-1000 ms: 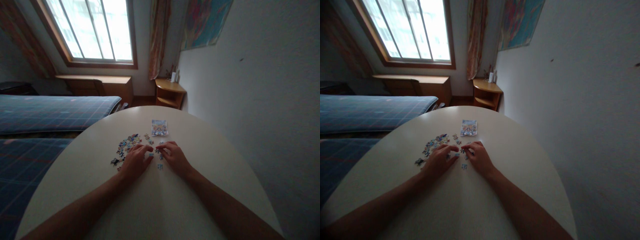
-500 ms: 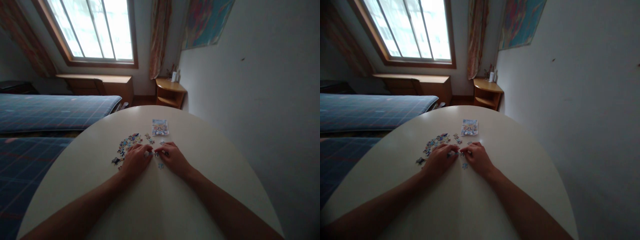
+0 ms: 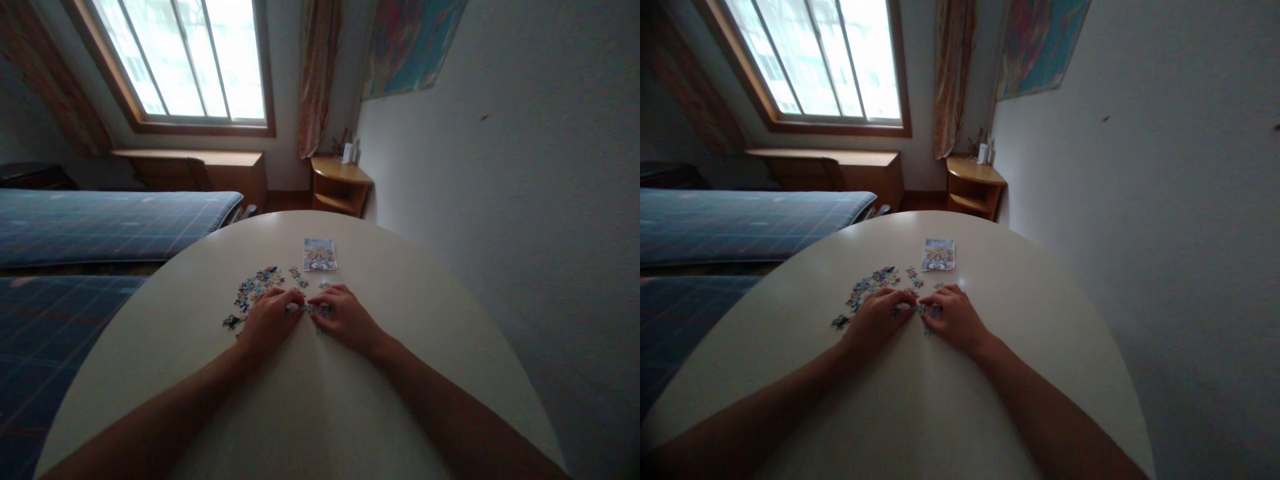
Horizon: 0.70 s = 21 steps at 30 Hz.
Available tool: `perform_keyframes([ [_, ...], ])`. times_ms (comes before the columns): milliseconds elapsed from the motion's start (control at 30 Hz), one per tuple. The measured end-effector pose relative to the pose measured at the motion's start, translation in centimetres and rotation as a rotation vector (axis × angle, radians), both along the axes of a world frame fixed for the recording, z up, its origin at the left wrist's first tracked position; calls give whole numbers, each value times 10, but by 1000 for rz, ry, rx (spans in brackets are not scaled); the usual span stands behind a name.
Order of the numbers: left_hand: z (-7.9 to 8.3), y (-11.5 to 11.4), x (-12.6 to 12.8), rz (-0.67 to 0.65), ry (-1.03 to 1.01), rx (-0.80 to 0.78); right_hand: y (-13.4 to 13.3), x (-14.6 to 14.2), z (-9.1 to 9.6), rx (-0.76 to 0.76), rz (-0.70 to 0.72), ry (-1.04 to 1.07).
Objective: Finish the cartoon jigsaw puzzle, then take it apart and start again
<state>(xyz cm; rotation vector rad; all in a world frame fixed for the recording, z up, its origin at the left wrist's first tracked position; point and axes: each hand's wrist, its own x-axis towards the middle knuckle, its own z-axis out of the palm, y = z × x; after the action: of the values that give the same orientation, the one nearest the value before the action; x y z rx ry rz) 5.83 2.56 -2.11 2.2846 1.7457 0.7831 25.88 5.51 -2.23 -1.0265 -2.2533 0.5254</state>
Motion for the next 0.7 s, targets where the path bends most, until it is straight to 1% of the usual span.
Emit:
perform_keyframes([
  [200,-2,2,-4,-4,-3,8,-1,0,0,27,25,-20],
  [400,-2,2,-3,11,-16,-14,-3,-1,-1,9,-70,-32],
  [567,2,0,0,8,-9,-17,-3,-3,0,4,-95,-43],
  [700,3,-1,0,5,-8,-27,-4,-3,2,7,-96,-43],
])
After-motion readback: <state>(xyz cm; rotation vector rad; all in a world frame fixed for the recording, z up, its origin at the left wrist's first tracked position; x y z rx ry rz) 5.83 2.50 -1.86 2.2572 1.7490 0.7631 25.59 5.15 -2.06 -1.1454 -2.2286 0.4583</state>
